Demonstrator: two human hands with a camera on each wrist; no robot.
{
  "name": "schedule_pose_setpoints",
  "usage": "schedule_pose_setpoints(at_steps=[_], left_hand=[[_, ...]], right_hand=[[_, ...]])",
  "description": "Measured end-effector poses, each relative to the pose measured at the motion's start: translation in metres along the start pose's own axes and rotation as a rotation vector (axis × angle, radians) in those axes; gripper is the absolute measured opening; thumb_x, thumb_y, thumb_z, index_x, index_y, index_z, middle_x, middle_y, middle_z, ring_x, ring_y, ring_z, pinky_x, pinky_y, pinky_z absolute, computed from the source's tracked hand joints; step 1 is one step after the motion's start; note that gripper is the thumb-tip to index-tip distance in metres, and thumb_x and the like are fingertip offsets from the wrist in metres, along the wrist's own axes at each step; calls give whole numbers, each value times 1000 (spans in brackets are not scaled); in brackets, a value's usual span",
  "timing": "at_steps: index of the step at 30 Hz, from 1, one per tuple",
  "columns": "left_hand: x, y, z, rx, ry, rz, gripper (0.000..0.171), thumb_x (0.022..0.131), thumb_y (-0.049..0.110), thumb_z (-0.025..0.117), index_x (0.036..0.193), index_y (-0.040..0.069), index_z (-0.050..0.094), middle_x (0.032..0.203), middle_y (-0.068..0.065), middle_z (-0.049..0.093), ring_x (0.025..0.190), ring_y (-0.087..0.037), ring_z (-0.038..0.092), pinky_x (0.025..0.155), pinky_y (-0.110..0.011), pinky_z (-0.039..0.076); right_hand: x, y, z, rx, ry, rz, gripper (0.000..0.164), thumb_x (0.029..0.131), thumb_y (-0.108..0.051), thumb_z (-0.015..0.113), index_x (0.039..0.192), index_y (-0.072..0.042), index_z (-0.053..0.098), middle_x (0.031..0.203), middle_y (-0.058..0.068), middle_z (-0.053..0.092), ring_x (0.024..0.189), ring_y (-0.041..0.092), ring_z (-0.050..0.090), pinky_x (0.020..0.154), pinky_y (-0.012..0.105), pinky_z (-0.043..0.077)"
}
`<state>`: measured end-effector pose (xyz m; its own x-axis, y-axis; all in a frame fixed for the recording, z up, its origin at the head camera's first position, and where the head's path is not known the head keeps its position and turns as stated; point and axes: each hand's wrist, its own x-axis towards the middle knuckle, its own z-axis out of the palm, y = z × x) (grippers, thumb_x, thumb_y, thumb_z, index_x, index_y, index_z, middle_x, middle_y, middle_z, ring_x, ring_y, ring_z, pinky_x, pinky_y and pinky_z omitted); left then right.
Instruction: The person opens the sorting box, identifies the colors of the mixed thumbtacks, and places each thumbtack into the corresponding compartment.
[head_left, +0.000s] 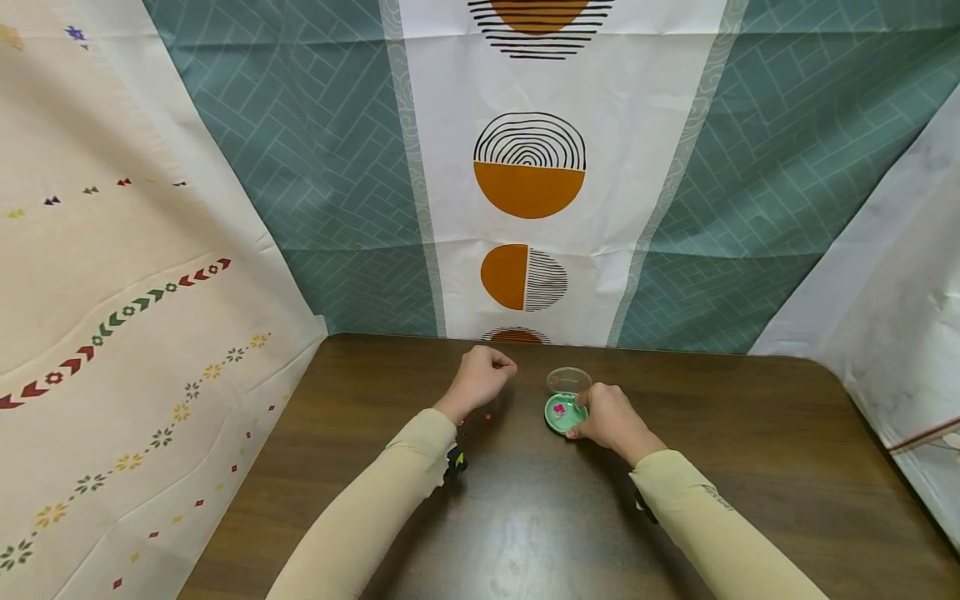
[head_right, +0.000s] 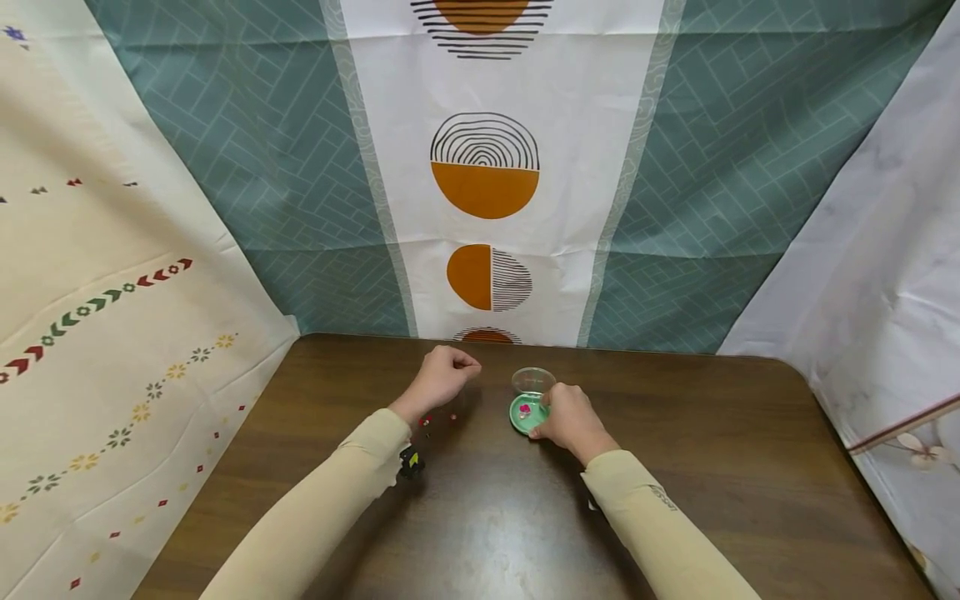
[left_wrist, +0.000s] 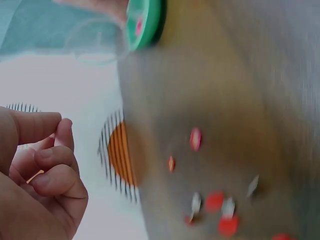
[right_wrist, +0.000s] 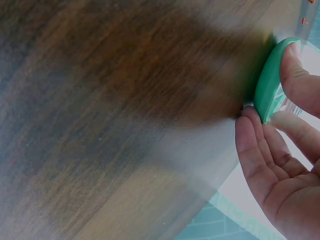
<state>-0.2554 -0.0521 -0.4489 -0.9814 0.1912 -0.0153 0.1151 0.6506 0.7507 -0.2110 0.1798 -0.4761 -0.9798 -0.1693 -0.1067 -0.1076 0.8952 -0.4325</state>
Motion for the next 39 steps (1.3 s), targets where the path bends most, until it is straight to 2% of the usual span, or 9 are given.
schedule_pose_setpoints(at_steps=[5,9,14,19,24,28,34,39], left_hand=[[1,-18,-26,31,94,-25,17,86,25,60,89,17,74,90,4,71,77,-12,62,71,-29,49],[-4,-35,-39,42,115,-83,18,86,25,59,91,14,74,90,3,70,81,-14,62,69,-30,49],[-13,-57,-44,92,115,-152,16,85,25,60,89,15,73,91,2,70,77,-14,61,64,-30,47],[-19,-72,-39,180,103,-130,10,83,23,64,80,20,73,83,5,69,70,-11,60,61,-29,46],[-24,-74,-34,238,51,-116,11,82,25,66,76,19,73,74,7,67,62,-11,57,53,-28,43],[-27,-70,-30,300,15,-132,21,81,31,68,66,17,70,62,7,62,56,-11,53,45,-28,38],[-28,-69,-23,413,19,-163,36,79,39,70,51,19,59,49,8,50,49,-10,45,39,-27,33],[-27,-67,-23,428,22,-157,38,79,37,69,49,19,56,46,8,46,45,-10,43,37,-25,30]], right_hand=[[0,0,1,1,0,2,63,56,-36,87,106,-3,69,110,11,68,101,26,62,84,43,50],[0,1,1,-2,9,-5,61,56,-36,87,104,-3,69,110,11,68,99,26,62,84,42,50],[0,1,-1,-2,16,-10,60,56,-35,87,104,-3,69,109,12,68,100,28,62,84,43,49],[-1,0,-2,-3,16,-12,60,56,-35,87,104,-3,69,109,11,68,101,28,62,86,43,49],[-1,0,-2,-3,11,-11,60,57,-35,87,104,-3,69,109,11,68,101,28,61,86,43,49],[0,0,-1,-3,6,-6,60,57,-36,87,104,-3,69,109,11,68,100,28,61,85,43,49],[0,0,0,2,-2,3,61,57,-36,87,105,-3,69,109,12,68,99,26,61,84,43,49],[1,0,-1,0,3,-1,60,57,-36,87,104,-3,69,108,11,68,97,25,61,83,42,49]])
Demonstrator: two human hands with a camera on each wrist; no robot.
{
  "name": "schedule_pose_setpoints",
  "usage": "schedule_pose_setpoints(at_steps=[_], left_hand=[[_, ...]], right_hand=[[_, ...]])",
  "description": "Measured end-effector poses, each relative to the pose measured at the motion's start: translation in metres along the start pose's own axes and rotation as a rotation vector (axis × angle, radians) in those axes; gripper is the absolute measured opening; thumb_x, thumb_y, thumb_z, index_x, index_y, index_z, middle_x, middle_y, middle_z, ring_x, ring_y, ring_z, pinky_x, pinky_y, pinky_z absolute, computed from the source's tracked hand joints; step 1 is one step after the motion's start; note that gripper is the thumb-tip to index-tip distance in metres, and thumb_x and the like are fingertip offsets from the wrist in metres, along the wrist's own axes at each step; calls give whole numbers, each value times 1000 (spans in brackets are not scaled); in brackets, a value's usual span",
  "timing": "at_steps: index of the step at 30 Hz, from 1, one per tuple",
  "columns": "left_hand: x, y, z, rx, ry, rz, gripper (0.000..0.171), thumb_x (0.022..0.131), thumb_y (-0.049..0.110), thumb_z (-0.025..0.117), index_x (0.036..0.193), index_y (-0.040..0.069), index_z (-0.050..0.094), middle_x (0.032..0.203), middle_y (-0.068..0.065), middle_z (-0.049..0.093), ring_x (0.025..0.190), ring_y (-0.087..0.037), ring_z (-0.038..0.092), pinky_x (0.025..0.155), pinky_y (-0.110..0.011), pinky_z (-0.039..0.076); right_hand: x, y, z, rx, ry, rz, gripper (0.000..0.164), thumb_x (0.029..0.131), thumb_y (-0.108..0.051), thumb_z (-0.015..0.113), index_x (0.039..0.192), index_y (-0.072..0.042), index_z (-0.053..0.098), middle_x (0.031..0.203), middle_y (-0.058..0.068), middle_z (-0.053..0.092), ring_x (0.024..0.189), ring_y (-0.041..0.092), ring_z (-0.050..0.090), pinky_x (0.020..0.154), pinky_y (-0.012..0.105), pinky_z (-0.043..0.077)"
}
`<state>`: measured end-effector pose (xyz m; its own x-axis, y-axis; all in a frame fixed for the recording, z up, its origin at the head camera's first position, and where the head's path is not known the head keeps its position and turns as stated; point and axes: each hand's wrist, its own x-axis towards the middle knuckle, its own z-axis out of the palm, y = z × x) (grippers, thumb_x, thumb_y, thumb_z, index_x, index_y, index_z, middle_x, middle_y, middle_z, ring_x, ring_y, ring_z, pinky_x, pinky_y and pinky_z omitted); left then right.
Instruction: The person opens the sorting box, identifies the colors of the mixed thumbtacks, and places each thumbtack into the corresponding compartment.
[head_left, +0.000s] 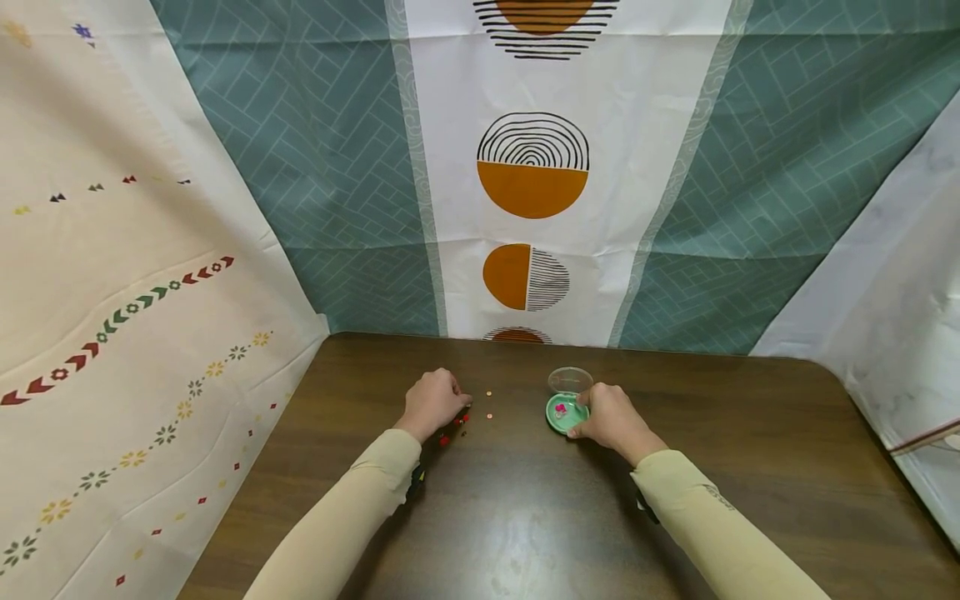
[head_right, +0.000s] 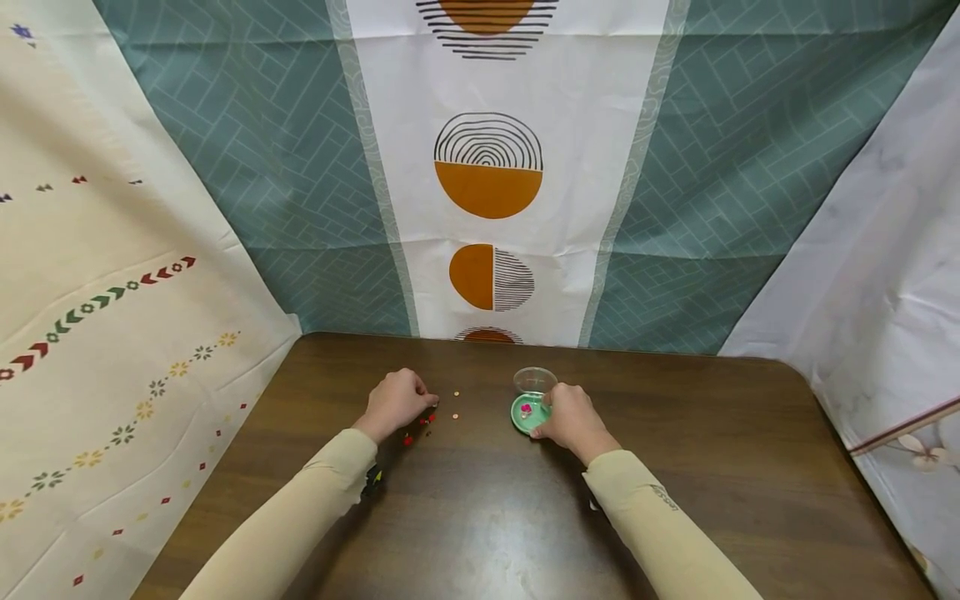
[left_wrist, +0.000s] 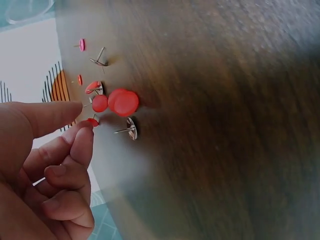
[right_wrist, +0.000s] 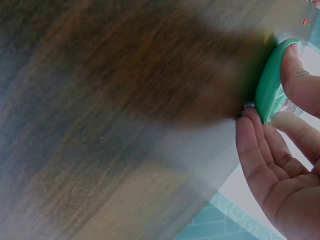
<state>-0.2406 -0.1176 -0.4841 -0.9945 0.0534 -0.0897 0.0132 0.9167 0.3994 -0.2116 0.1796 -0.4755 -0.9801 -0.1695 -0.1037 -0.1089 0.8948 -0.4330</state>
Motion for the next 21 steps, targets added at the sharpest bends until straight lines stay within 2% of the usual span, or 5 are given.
schedule_pose_setpoints(at_steps=[5,12,19,21], left_hand=[[-1,-1,-1,-24,-16,1,35,81,30,67,50,19,57,44,7,42,41,-9,39,36,-24,25],[-2,-2,-2,-53,-26,0,29,83,27,64,56,19,61,46,7,44,44,-9,41,37,-24,26],[-4,-2,-1,-71,-60,-1,36,85,25,61,50,18,54,44,7,39,40,-9,34,36,-23,20],[-5,-3,0,-61,-74,-1,37,86,25,59,51,18,52,44,6,41,41,-9,36,36,-24,22]], right_hand=[[-1,0,1,-6,9,-13,58,57,-36,87,103,-3,70,107,12,69,98,26,62,83,42,49],[-1,-1,-1,-3,7,-5,58,58,-35,87,104,-3,69,108,12,68,98,27,62,83,42,50],[-1,0,0,-5,12,-11,59,57,-35,87,104,-3,69,108,12,68,99,27,62,84,43,49],[-1,0,1,-3,9,-8,59,57,-35,87,104,-3,69,109,11,68,99,27,62,84,43,49]])
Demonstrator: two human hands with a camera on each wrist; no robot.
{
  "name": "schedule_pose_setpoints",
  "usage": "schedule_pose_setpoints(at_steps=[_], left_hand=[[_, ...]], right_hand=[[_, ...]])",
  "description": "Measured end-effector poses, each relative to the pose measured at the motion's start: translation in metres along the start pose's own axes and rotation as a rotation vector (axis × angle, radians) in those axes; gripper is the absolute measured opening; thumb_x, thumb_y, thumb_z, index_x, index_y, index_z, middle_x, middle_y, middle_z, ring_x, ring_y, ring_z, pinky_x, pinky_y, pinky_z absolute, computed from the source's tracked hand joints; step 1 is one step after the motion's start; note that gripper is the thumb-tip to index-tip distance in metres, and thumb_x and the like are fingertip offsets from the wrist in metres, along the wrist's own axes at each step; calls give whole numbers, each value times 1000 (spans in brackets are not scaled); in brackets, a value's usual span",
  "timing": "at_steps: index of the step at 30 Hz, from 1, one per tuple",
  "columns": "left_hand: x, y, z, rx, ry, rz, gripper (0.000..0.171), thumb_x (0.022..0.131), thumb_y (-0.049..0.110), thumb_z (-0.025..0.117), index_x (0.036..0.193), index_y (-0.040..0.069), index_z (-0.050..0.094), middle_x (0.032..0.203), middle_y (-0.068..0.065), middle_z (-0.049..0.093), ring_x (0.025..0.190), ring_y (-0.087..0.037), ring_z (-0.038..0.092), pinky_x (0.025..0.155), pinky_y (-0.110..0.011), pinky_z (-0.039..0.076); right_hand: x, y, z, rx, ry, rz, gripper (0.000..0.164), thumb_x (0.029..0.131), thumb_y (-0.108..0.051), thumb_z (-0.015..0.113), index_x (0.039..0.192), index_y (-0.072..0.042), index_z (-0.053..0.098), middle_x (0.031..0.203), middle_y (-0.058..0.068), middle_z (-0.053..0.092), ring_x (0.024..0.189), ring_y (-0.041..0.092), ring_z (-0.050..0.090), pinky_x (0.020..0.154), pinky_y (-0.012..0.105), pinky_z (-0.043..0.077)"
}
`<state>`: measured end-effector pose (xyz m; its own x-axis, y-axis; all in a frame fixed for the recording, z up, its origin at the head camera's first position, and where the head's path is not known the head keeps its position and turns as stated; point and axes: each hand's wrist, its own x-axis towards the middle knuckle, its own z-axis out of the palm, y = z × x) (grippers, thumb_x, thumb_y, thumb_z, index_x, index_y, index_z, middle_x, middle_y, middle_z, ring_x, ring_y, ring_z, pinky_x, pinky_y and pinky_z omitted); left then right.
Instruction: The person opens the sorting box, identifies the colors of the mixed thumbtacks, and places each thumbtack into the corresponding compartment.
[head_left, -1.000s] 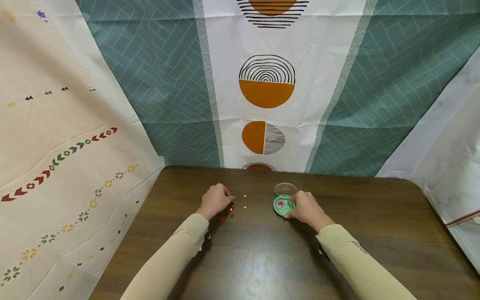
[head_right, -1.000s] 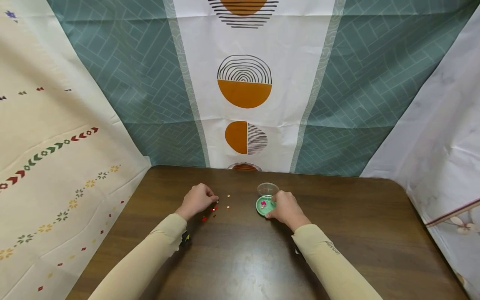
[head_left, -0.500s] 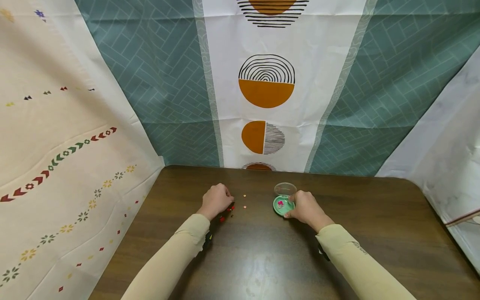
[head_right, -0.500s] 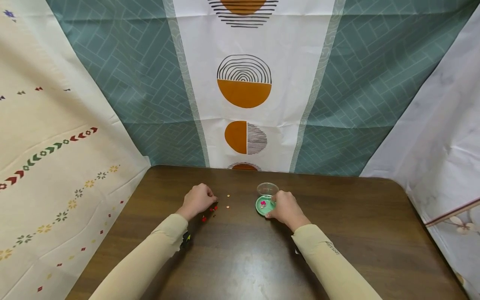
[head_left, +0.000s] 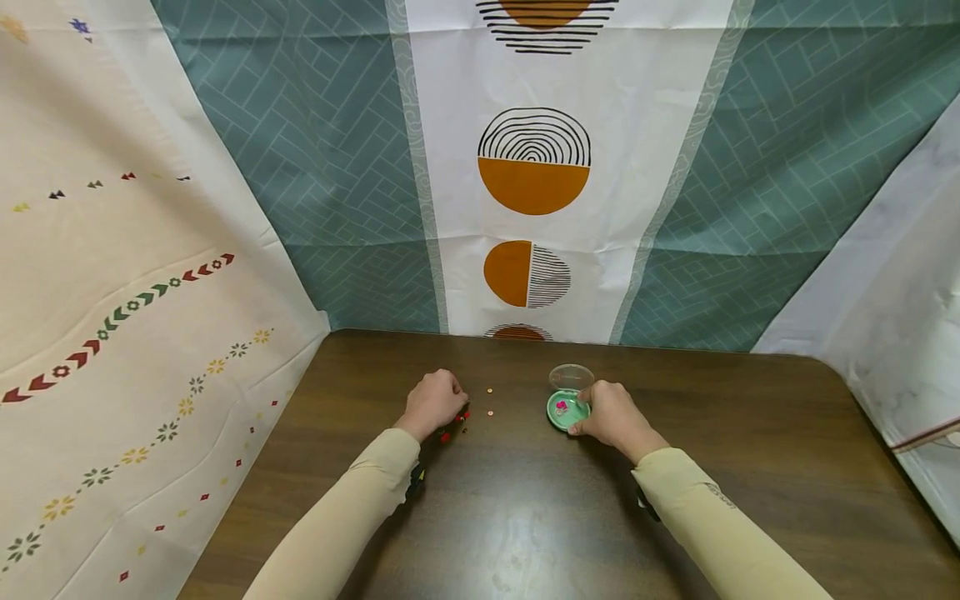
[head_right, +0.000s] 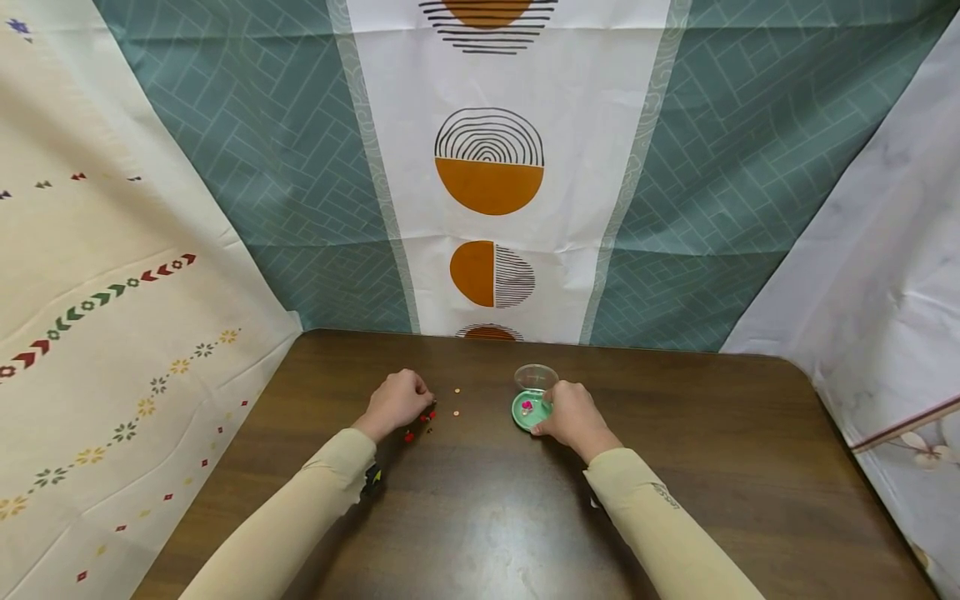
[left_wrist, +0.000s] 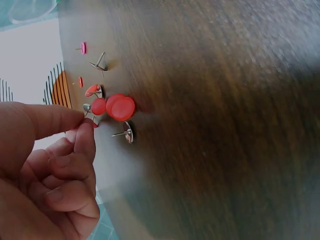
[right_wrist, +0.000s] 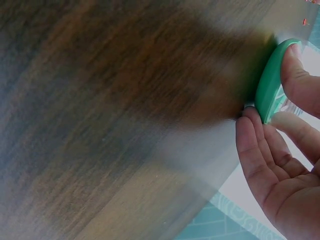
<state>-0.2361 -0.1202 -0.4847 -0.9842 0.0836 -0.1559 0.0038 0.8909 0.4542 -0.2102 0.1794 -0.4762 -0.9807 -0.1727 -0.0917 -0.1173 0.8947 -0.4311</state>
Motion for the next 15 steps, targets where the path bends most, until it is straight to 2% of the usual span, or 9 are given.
schedule_pose_setpoints(at_steps=[5,10,15], left_hand=[[0,-1,1,34,-33,5,39,89,19,49,50,18,45,48,4,42,44,-12,39,39,-27,28],[0,-2,2,22,-55,9,41,89,15,43,48,18,39,46,5,37,44,-11,35,40,-27,25],[-1,0,1,2,-19,62,30,89,19,51,61,17,59,57,6,51,51,-11,46,45,-27,34]], right_hand=[[1,0,0,-2,-4,3,59,58,-35,87,104,-3,69,108,11,68,98,26,62,84,42,49],[0,0,0,-2,-2,-1,59,58,-35,86,104,-3,69,109,11,68,98,27,62,84,42,49],[0,0,0,0,-6,6,60,58,-36,86,105,-3,69,110,11,68,100,27,62,85,43,49]])
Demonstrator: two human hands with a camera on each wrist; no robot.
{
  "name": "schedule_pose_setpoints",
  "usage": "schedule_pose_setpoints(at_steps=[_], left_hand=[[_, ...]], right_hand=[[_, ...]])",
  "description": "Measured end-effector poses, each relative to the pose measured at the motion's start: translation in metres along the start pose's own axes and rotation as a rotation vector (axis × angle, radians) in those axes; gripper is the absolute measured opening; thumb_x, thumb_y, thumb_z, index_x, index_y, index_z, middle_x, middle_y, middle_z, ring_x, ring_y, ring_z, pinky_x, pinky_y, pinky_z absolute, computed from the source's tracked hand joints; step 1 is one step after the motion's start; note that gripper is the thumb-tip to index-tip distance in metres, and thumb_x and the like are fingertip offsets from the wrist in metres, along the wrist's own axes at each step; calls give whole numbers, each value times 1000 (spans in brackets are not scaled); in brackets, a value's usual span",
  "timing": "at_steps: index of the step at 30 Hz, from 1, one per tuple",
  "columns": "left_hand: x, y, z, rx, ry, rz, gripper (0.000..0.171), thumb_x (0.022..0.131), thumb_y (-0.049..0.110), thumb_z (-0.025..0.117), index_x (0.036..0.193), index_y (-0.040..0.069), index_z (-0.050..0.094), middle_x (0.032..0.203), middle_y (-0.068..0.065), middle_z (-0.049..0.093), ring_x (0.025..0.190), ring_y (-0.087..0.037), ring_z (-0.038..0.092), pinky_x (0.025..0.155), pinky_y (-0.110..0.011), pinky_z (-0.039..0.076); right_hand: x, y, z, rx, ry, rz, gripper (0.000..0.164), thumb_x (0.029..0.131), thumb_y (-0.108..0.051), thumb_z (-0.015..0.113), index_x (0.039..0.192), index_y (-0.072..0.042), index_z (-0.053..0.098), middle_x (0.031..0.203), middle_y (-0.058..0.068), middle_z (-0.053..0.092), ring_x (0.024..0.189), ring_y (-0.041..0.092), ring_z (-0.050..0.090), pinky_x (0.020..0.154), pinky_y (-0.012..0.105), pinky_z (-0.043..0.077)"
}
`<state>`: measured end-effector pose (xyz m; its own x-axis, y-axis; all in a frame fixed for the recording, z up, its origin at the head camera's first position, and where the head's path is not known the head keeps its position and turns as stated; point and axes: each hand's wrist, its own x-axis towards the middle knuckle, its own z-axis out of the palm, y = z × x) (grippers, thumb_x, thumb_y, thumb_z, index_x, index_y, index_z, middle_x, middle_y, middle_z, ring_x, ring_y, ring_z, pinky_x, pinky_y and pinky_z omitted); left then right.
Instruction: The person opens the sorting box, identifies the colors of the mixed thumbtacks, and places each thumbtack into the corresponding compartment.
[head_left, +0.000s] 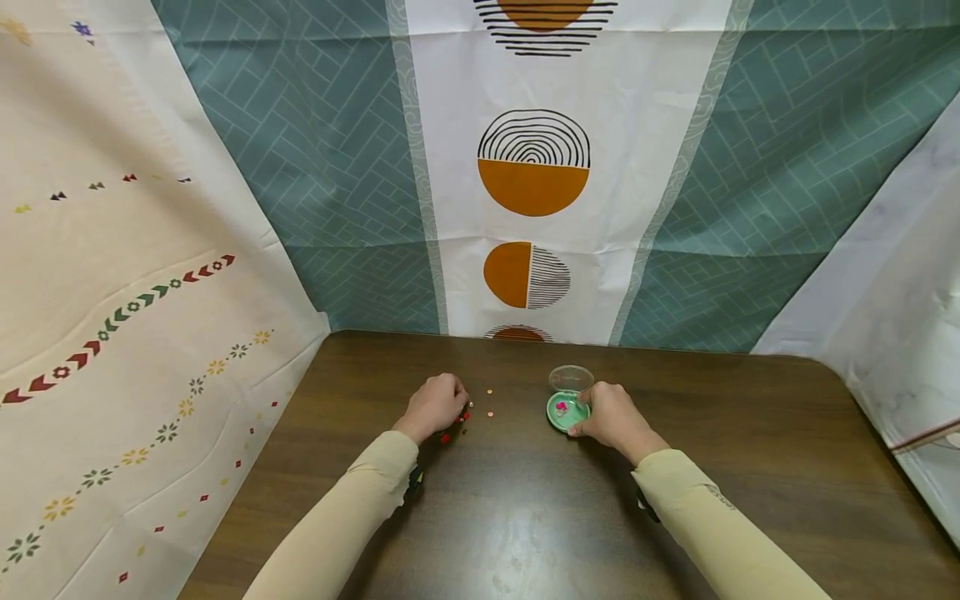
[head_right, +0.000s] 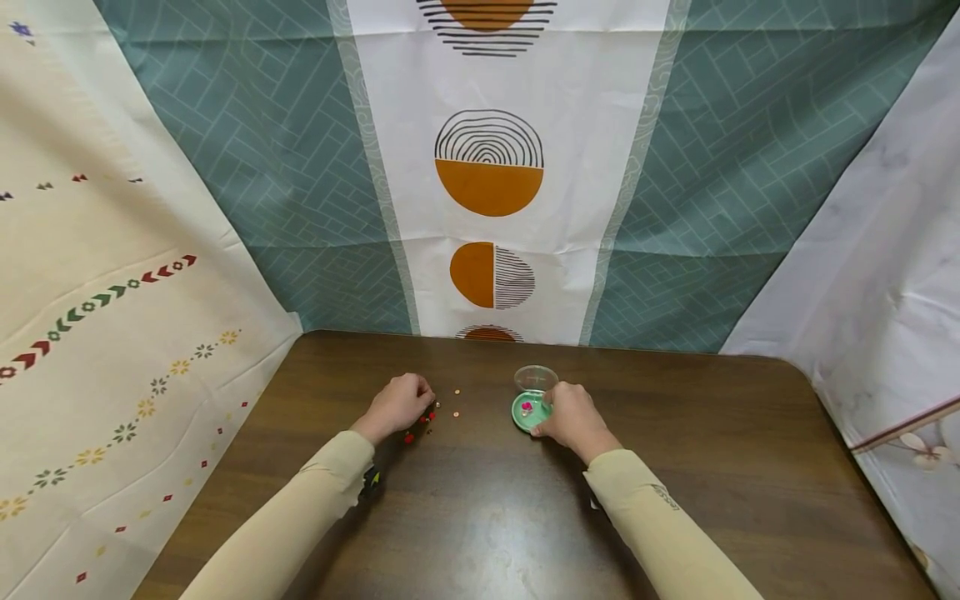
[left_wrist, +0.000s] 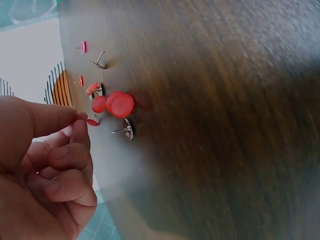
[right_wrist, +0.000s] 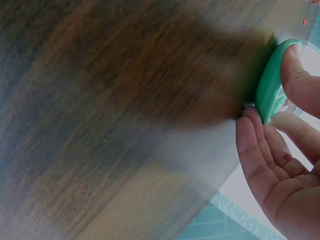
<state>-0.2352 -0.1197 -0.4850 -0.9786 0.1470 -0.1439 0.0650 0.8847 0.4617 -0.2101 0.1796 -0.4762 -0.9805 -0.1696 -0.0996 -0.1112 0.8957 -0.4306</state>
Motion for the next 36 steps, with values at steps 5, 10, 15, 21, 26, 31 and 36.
schedule_pose_setpoints(at_steps=[5,10,15,21,26,31,36], left_hand=[[0,3,0,21,20,49,18,86,28,62,73,19,69,63,8,60,56,-11,53,52,-30,40],[0,4,2,87,22,63,22,84,30,65,64,21,68,56,10,57,53,-10,52,52,-30,40],[0,4,3,102,34,59,23,82,24,62,59,22,64,56,10,58,53,-10,53,52,-30,41],[3,3,3,76,51,50,20,80,20,58,61,22,61,60,8,58,54,-11,52,48,-29,40],[3,7,-2,15,68,59,24,82,18,53,59,20,57,57,7,54,53,-10,49,47,-28,38],[1,15,-4,-90,65,94,27,85,17,46,59,17,48,52,5,43,46,-9,42,44,-25,28],[-1,26,-1,-152,57,112,22,92,21,42,77,15,56,65,5,53,47,-11,44,44,-26,35]], right_hand=[[1,0,0,-1,-3,-1,59,58,-35,86,105,-3,69,109,12,68,100,27,62,85,43,49],[1,0,1,-3,0,-7,59,59,-36,86,104,-3,69,109,11,68,100,27,62,84,43,49],[1,1,1,2,3,-8,58,58,-35,86,104,-3,70,108,12,68,99,26,62,84,43,49],[1,1,1,6,1,-8,58,59,-34,86,105,-2,69,108,12,68,100,26,62,83,42,49],[1,1,0,4,6,-10,59,59,-34,86,105,-2,69,108,12,68,100,27,62,83,41,50],[0,1,0,3,0,-3,61,58,-35,86,106,-2,68,109,12,68,99,26,62,82,41,50],[0,1,1,11,8,-4,60,58,-35,87,105,-2,69,108,11,68,98,25,62,82,41,50]])
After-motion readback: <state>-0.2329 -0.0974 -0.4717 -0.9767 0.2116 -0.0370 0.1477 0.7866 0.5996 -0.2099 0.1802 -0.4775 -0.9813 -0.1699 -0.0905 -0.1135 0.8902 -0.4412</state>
